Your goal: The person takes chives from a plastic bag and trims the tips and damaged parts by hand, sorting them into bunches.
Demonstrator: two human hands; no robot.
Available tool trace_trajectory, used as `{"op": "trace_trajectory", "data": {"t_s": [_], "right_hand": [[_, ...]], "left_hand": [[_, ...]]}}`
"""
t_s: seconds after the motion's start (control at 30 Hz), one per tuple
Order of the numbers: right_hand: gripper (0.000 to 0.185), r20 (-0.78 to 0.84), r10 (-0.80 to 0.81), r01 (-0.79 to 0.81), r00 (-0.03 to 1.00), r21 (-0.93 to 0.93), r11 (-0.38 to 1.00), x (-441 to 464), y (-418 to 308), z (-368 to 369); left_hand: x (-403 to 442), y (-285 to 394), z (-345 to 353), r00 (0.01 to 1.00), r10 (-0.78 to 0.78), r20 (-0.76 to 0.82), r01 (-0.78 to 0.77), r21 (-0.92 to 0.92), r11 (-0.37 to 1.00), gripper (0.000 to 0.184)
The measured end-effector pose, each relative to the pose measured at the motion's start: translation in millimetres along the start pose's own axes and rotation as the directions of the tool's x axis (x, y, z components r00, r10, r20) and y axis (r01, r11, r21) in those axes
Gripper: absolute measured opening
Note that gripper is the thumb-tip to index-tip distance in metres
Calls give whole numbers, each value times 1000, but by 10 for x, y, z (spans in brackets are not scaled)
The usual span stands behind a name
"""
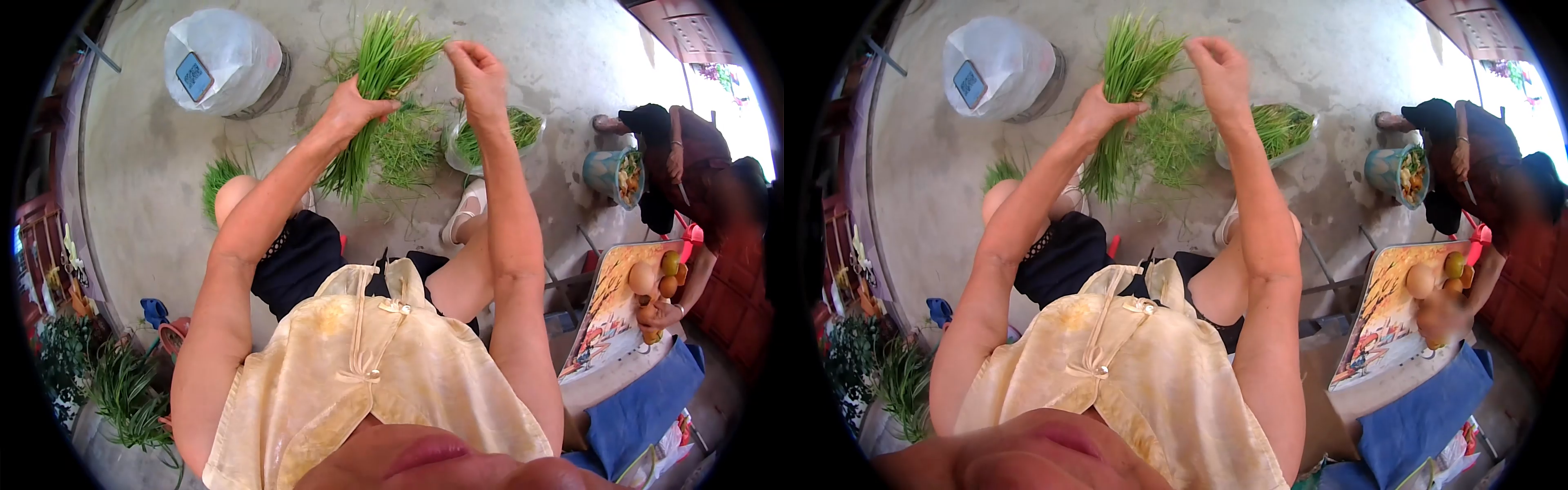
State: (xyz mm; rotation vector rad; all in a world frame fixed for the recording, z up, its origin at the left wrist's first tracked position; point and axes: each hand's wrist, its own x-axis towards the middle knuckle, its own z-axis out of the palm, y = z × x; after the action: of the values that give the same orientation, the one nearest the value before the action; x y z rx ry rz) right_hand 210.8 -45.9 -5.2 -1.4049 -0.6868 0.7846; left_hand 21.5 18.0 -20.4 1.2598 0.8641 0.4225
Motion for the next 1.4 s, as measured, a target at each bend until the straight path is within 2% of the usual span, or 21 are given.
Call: {"op": "trace_trajectory", "data": {"t_s": [0.07, 0.17, 0.3, 0.4, 0.43, 0.53, 0.57, 0.67, 0.73, 0.8, 0.9, 0.97, 1.07, 1.13, 1.2, 1.33, 1.4], "right_hand": [[13, -112, 5, 15, 994, 174, 985, 20, -70, -54], [12, -248, -62, 119, 967, 223, 968, 122, -145, -282], [13, -415, -132, 212, 900, 152, 965, 172, -223, -615], [14, -434, -136, 186, 891, 75, 980, 158, -220, -709], [17, -407, -114, 156, 906, 72, 985, 165, -156, -702], [23, -130, -118, 75, 984, -297, 952, 163, 58, -551], [28, 23, -71, 74, 997, -424, 903, 178, 146, -502], [29, 77, -59, 74, 995, -203, 976, 52, 43, -102], [28, 48, -40, 44, 998, -79, 996, -3, -9, 102], [27, 36, -19, 18, 999, 4, 1000, -26, 16, 176], [24, 2, -39, 39, 999, 31, 999, 35, 67, 194], [22, -84, -113, 114, 990, 4, 993, 71, 56, 151], [19, -249, -100, 138, 963, 138, 981, 166, -82, -136], [16, -412, -189, 295, 891, 211, 932, 270, -176, -367], [12, -454, -221, 370, 863, 273, 888, 284, -288, -615], [11, -512, -296, 413, 807, 130, 901, 271, -349, -752], [13, -479, -298, 364, 826, 50, 930, 245, -339, -693]], "left_hand": [[-8, -11, -11, 999, -30, 17, 31, -54, 998, 23], [-8, 35, -85, 986, -156, -59, 148, -124, 981, 23], [87, -13, -346, 974, -192, -124, 166, -190, 968, 26], [79, -9, -488, 984, -139, -115, 115, -199, 973, 25], [81, -28, -512, 983, -146, -114, 122, -191, 974, 24], [66, -54, -499, 985, -142, -100, 122, -184, 975, 24], [51, -49, -448, 989, -127, -76, 110, -197, 974, 24], [15, -41, -306, 996, -86, -31, 81, -138, 987, 25], [-4, -51, -223, 998, -65, -12, 64, -67, 996, 25], [-5, -101, -171, 999, -51, -11, 51, -27, 998, 26], [-32, -86, -130, 1000, -26, 2, 26, 14, 1000, 29], [-31, -80, -146, 999, -36, 5, 36, 13, 999, 26], [-3, -127, -279, 991, -127, -40, 128, 16, 992, 27], [23, -215, -398, 986, -162, -39, 158, -84, 984, 26], [43, -236, -528, 977, -212, -7, 207, -188, 960, 26], [33, -136, -702, 954, -239, -182, 172, -321, 931, 27], [48, -103, -763, 949, -221, -227, 137, -334, 932, 23]]}}
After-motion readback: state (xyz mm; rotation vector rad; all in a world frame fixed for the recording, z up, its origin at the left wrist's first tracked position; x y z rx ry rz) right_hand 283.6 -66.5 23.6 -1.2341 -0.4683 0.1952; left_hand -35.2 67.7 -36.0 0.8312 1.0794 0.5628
